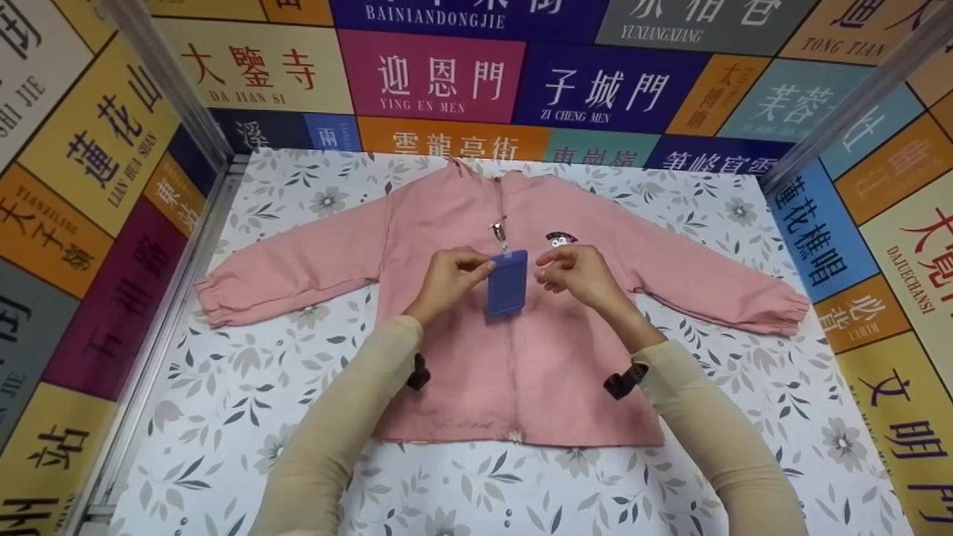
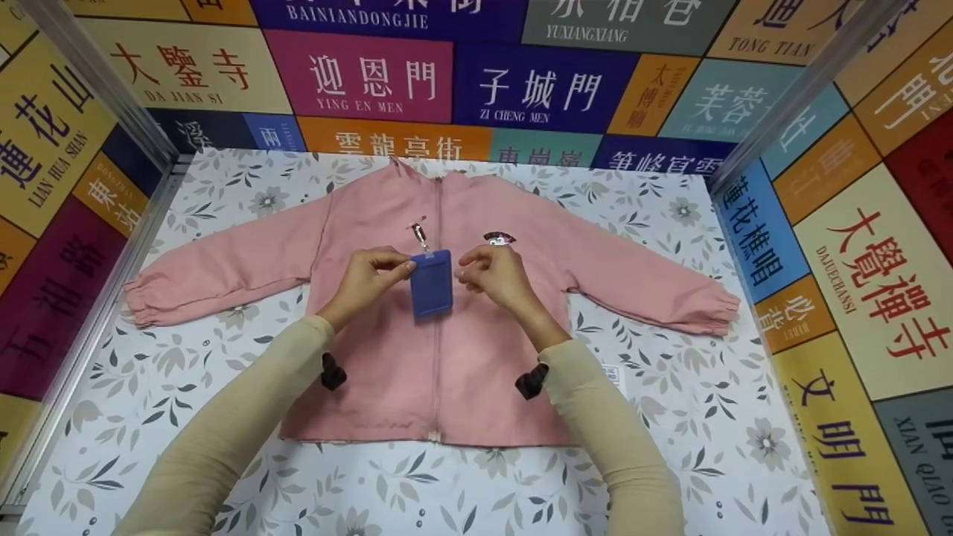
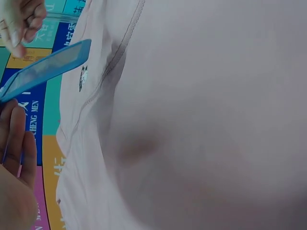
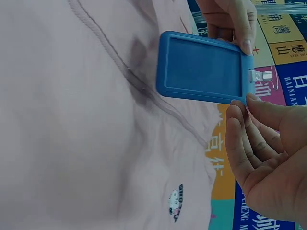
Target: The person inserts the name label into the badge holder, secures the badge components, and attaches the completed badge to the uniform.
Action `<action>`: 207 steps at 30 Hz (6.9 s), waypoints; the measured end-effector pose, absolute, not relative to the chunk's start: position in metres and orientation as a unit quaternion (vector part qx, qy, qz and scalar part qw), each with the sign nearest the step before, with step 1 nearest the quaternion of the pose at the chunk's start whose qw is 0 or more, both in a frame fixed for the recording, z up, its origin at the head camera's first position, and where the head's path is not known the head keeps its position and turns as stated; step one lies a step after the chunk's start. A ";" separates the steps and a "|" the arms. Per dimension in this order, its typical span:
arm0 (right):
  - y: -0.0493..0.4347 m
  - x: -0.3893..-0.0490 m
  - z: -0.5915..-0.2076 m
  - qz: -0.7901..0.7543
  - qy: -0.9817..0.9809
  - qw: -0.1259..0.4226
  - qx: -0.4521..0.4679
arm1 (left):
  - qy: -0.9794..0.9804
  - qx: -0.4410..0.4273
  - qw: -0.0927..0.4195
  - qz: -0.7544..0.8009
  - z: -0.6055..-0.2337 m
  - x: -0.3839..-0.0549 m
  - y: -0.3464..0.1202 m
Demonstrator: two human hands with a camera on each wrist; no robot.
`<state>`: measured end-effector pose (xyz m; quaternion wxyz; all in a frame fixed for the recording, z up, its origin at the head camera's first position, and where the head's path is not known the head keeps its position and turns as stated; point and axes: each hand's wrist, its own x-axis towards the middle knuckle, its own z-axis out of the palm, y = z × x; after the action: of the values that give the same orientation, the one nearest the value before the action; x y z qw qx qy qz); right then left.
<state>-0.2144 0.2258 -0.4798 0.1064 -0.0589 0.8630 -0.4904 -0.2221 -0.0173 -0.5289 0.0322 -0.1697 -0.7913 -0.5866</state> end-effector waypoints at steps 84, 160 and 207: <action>0.189 -0.245 -0.429 -0.428 0.895 0.066 -0.109 | -0.759 -0.153 0.069 -0.629 -0.527 -0.225 -0.012; 0.181 -0.220 -0.458 -0.656 0.750 0.052 -0.060 | -0.849 -0.244 0.186 -0.430 -0.519 -0.227 -0.001; 0.183 -0.240 -0.495 -0.667 0.736 -0.020 -0.112 | -0.862 -0.186 0.261 -0.392 -0.515 -0.232 0.001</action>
<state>-0.2398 0.1834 -0.4950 -0.0198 -0.1120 0.7362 -0.6672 -0.2321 0.0009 -0.5154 0.2610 -0.1860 -0.8624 -0.3918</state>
